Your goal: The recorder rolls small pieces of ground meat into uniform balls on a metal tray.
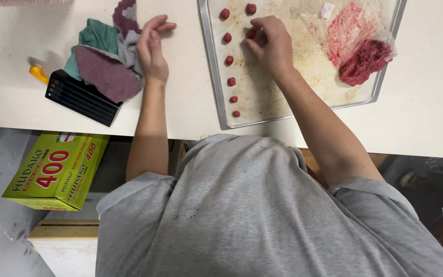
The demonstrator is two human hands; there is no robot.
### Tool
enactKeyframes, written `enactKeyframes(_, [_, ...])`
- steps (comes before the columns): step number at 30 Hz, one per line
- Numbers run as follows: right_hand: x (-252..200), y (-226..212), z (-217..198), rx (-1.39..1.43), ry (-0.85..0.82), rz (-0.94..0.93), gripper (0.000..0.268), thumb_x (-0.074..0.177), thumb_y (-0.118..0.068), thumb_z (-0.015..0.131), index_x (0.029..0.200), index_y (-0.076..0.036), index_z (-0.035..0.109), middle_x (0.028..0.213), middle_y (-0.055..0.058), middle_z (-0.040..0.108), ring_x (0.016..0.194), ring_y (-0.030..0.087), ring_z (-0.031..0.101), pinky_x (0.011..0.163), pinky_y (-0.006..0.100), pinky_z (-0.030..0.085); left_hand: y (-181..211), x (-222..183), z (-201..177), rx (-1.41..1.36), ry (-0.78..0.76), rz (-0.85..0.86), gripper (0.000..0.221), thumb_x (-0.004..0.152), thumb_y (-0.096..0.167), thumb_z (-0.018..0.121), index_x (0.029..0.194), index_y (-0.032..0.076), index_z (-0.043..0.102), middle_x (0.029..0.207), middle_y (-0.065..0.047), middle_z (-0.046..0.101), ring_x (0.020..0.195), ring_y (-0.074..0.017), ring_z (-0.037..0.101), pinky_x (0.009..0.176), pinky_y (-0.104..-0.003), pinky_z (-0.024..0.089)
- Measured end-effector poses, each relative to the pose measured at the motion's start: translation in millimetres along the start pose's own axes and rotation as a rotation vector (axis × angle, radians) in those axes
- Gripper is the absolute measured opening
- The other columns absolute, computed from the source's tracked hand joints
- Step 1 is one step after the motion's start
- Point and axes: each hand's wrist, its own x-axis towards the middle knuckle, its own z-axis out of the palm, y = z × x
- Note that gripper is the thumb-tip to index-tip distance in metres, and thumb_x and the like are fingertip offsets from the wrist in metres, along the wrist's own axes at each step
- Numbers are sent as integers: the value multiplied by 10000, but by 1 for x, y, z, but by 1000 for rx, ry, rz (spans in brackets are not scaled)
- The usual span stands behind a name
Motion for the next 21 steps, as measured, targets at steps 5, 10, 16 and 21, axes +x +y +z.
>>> enactKeyframes(5, [-3, -5, -8, 27, -28, -1, 404, 860, -28, 869, 1207, -55, 663, 1153, 98, 651, 962, 271, 674, 821, 373, 569, 25, -19, 33, -68, -48, -46, 782, 1065, 684, 325, 1281, 12, 662, 1147, -162, 768, 1096, -254, 732, 985, -399, 574])
enactKeyframes(10, [-5, -5, -13, 107, -12, -26, 377, 881, 87, 724, 1226, -56, 676, 1192, 114, 645, 948, 248, 681, 820, 333, 578, 59, -37, 53, -149, -132, -63, 766, 1097, 638, 321, 1293, -30, 642, 1142, -168, 753, 1124, -248, 698, 1069, -392, 510])
enactKeyframes(16, [-12, 4, -7, 256, -31, 68, 347, 902, 124, 659, 1186, -66, 717, 1095, 84, 695, 840, 197, 670, 747, 293, 558, 68, -46, 55, -199, -134, -75, 731, 1117, 579, 325, 1306, -62, 623, 1150, -179, 741, 1127, -245, 685, 1094, -396, 487])
enactKeyframes(21, [-8, 11, -8, 247, 78, 47, 275, 918, 59, 711, 1175, -35, 695, 1066, 88, 664, 879, 197, 686, 784, 305, 569, 77, -46, 55, -178, -119, -67, 724, 1125, 570, 311, 1305, -56, 627, 1151, -179, 744, 1133, -250, 689, 1105, -403, 484])
